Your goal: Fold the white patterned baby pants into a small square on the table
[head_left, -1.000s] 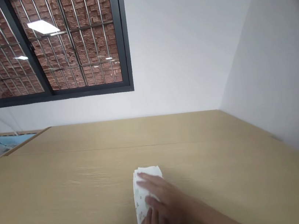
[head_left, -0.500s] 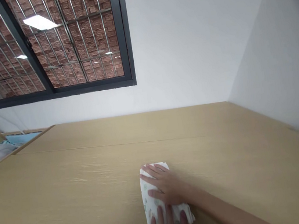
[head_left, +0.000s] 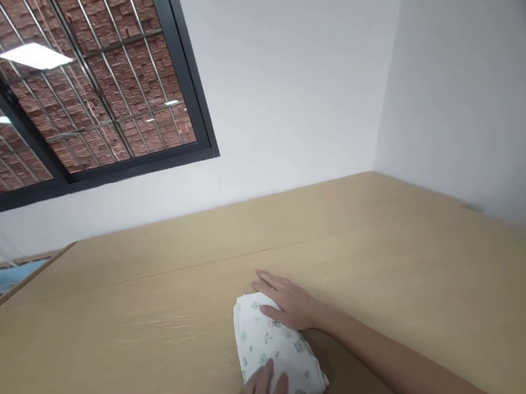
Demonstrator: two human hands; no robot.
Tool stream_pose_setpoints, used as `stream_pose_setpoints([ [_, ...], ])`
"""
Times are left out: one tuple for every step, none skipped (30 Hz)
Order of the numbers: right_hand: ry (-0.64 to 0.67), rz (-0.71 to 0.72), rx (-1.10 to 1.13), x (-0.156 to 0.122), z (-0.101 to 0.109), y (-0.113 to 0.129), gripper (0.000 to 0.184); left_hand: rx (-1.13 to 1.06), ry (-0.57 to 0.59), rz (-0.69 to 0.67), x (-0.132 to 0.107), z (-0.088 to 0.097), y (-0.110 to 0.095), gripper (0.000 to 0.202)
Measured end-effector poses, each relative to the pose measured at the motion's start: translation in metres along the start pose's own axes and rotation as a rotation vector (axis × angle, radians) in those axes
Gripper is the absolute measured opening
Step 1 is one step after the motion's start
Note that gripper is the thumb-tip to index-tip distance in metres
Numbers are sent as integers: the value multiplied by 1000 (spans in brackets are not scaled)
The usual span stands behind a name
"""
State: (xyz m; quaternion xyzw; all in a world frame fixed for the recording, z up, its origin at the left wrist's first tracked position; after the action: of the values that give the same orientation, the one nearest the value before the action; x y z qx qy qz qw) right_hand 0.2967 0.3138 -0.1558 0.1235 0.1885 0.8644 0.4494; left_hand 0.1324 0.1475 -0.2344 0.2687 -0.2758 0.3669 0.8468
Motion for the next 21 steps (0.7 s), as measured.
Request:
stream_pose_setpoints([
  [-11, -21, 5, -1, 1, -4, 65, -7, 14, -29, 4, 3, 11, 36],
  [-25, -36, 15, -2, 1, -7, 64, -15, 36, -58, 8, 7, 20, 40],
  [-40, -45, 29, -3, 1, -9, 64, -30, 58, -92, 13, 10, 28, 45],
  [-54, -50, 44, -4, 1, -10, 63, -52, 80, -118, 18, 14, 35, 50],
  [-66, -51, 58, -5, 2, -11, 62, -81, 102, -134, 23, 17, 40, 54],
  [-78, -48, 68, -5, 2, -10, 61, -116, 127, -132, 28, 21, 45, 55],
  [-90, -41, 74, -6, 2, -10, 60, -163, 160, -116, 35, 25, 49, 53],
  [-104, -30, 75, -7, 3, -9, 58, -226, 198, -88, 42, 29, 53, 47],
  [-118, -19, 72, -7, 3, -8, 55, -303, 250, -39, 51, 32, 57, 38],
  [-132, -8, 65, -7, 4, -7, 53, -386, 310, 26, 60, 34, 62, 30],
  [-147, 2, 55, -8, 4, -6, 50, -471, 374, 97, 70, 34, 68, 26],
  [-163, 12, 45, -8, 4, -5, 47, -541, 434, 170, 80, 33, 74, 27],
  [-178, 19, 38, -8, 4, -5, 44, -592, 485, 224, 90, 30, 80, 31],
  [-192, 25, 32, -8, 4, -4, 41, -615, 525, 261, 97, 26, 87, 32],
  [-204, 29, 29, -8, 4, -4, 39, -616, 553, 278, 104, 20, 93, 32],
  [-214, 30, 27, -9, 3, -3, 36, -601, 573, 273, 108, 13, 98, 31],
  [-222, 29, 26, -9, 2, -3, 35, -575, 585, 260, 111, 6, 103, 29],
  [-231, 25, 26, -9, 2, -4, 33, -546, 586, 244, 112, -2, 106, 27],
  [-240, 21, 28, -9, 1, -4, 32, -522, 575, 228, 112, -10, 108, 27],
  [-248, 18, 31, -9, 0, -5, 32, -508, 556, 218, 110, -18, 109, 28],
  [-256, 16, 36, -10, 0, -6, 31, -504, 531, 214, 108, -24, 110, 30],
])
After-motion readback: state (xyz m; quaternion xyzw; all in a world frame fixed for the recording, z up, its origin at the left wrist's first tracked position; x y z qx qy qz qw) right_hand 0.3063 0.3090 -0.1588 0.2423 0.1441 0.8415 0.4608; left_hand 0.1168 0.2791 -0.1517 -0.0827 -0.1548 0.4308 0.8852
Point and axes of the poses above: each hand's wrist, its own x-axis towards the middle knuckle, its own z-axis out of the back of the hand, y = z × x, the point moved 2 cm from there along x, towards the middle knuckle, and after that the axes turned 13 degrees about -z, right-handed, at the moved point
